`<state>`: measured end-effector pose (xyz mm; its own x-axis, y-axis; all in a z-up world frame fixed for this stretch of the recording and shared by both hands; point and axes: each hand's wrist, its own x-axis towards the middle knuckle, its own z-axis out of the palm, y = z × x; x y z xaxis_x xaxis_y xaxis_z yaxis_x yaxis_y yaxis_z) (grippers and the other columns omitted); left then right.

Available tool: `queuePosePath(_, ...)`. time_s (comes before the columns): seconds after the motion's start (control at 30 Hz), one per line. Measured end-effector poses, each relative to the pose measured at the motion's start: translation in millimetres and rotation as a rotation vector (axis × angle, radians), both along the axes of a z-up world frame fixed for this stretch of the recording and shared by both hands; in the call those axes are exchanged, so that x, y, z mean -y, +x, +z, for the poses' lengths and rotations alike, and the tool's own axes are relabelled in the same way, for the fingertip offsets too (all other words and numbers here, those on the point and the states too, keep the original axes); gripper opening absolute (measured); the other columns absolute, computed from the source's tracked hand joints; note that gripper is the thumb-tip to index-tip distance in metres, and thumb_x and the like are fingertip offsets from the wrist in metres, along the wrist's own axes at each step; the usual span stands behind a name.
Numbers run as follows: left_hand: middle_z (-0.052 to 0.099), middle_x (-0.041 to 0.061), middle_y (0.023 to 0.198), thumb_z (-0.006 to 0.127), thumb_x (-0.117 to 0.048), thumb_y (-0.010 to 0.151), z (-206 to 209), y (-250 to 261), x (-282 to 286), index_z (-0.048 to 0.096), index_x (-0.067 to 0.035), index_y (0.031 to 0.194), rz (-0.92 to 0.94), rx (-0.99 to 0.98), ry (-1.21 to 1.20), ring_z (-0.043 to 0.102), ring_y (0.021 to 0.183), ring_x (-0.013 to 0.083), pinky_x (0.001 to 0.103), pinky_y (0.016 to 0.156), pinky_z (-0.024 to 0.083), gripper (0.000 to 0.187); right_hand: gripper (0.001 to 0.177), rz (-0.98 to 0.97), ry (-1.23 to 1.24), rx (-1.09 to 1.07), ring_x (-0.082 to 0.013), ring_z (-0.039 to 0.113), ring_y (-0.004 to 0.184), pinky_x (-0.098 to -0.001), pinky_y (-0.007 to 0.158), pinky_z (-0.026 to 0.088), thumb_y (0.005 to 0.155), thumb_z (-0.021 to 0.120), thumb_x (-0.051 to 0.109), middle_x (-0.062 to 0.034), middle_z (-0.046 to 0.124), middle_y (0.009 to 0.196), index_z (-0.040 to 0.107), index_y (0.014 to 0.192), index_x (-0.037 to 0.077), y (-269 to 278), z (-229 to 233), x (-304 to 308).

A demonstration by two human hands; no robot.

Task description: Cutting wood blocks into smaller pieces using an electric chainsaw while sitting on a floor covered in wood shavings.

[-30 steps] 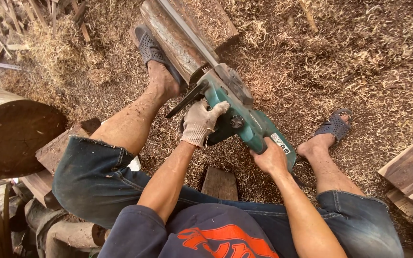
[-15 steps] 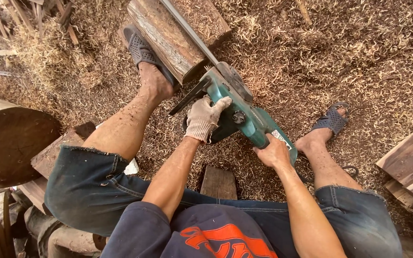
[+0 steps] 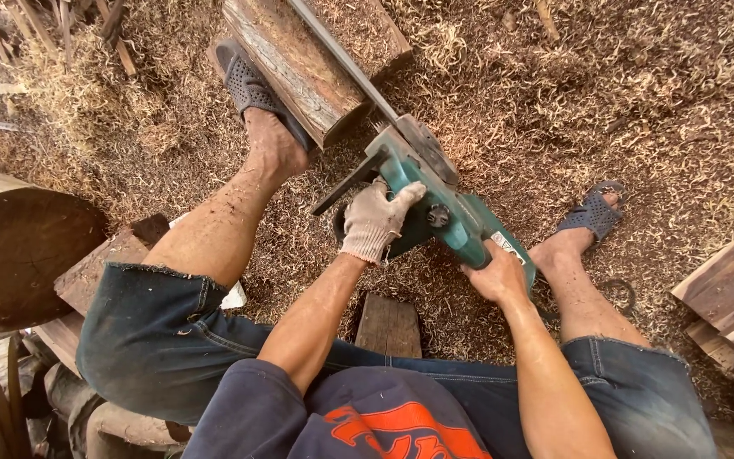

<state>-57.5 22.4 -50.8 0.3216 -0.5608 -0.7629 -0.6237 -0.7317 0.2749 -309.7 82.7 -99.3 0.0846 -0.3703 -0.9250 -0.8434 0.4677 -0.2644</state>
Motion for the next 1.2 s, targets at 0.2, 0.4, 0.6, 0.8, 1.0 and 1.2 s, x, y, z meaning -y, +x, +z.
queuePosePath(0.2, 0.065, 0.007, 0.064, 0.068, -0.084, 0.073, 9.8, 9.1, 14.8, 0.06, 0.007, 0.124, 0.145, 0.024, -0.005, 0.066, 0.053, 0.012, 0.032, 0.049, 0.059, 0.104, 0.042, 0.076, -0.023, -0.015, -0.0271, 0.075, 0.091, -0.0484, 0.089, 0.059, 0.087, 0.073, 0.031, -0.0129, 0.077, 0.099, 0.065, 0.124, 0.014, 8.7, 7.9, 19.4)
queuePosePath(0.4, 0.06, 0.005, 0.066, 0.069, -0.083, 0.077, 4.3, 26.4, 20.9, 0.074, 0.001, 0.085, 0.083, 0.081, -0.032, 0.055, 0.056, 0.0126, 0.033, 0.052, 0.047, 0.084, 0.043, 0.08, -0.058, 0.031, -0.0278, 0.075, 0.092, -0.047, 0.093, 0.058, 0.083, 0.073, 0.023, -0.0137, 0.077, 0.098, 0.067, 0.125, 0.013, 20.0, -0.5, 23.4)
queuePosePath(0.6, 0.051, 0.002, 0.065, 0.072, -0.082, 0.074, -6.0, 33.4, 19.8, 0.06, -0.002, 0.075, 0.147, 0.036, -0.109, 0.047, 0.056, 0.0151, 0.036, 0.049, 0.042, 0.081, 0.053, 0.073, -0.102, 0.023, -0.0277, 0.075, 0.095, -0.0472, 0.099, 0.056, 0.082, 0.074, 0.022, -0.0135, 0.077, 0.1, 0.064, 0.133, 0.015, 25.0, -2.5, 23.8)
queuePosePath(0.8, 0.067, 0.008, 0.071, 0.069, -0.083, 0.073, -8.1, 39.9, 23.2, 0.067, 0.003, 0.107, 0.12, 0.024, -0.096, 0.068, 0.061, 0.0151, 0.032, 0.051, 0.056, 0.092, 0.053, 0.08, -0.122, 0.01, -0.0275, 0.076, 0.087, -0.0459, 0.095, 0.059, 0.085, 0.072, 0.022, -0.0142, 0.076, 0.094, 0.062, 0.136, 0.012, 30.7, 9.0, 24.7)
queuePosePath(1.0, 0.07, 0.012, 0.076, 0.068, -0.079, 0.077, 12.1, 40.2, 31.0, 0.072, -0.001, 0.083, 0.077, 0.015, -0.079, 0.064, 0.065, 0.0177, 0.034, 0.059, 0.052, 0.079, 0.049, 0.079, -0.146, 0.005, -0.0261, 0.074, 0.083, -0.0457, 0.088, 0.061, 0.086, 0.072, 0.021, -0.0117, 0.073, 0.088, 0.065, 0.132, 0.009, 33.5, 14.4, 20.8)
queuePosePath(1.2, 0.067, 0.0, 0.068, 0.068, -0.073, 0.08, 2.3, 23.1, 13.7, 0.07, -0.01, 0.08, 0.136, -0.061, -0.162, 0.058, 0.048, 0.0108, 0.031, 0.051, 0.056, 0.063, 0.06, -0.061, -0.07, 0.0, -0.0304, 0.077, 0.085, -0.0487, 0.084, 0.066, 0.086, 0.072, 0.02, -0.016, 0.075, 0.094, 0.055, 0.142, 0.01, 22.1, 7.0, 7.5)
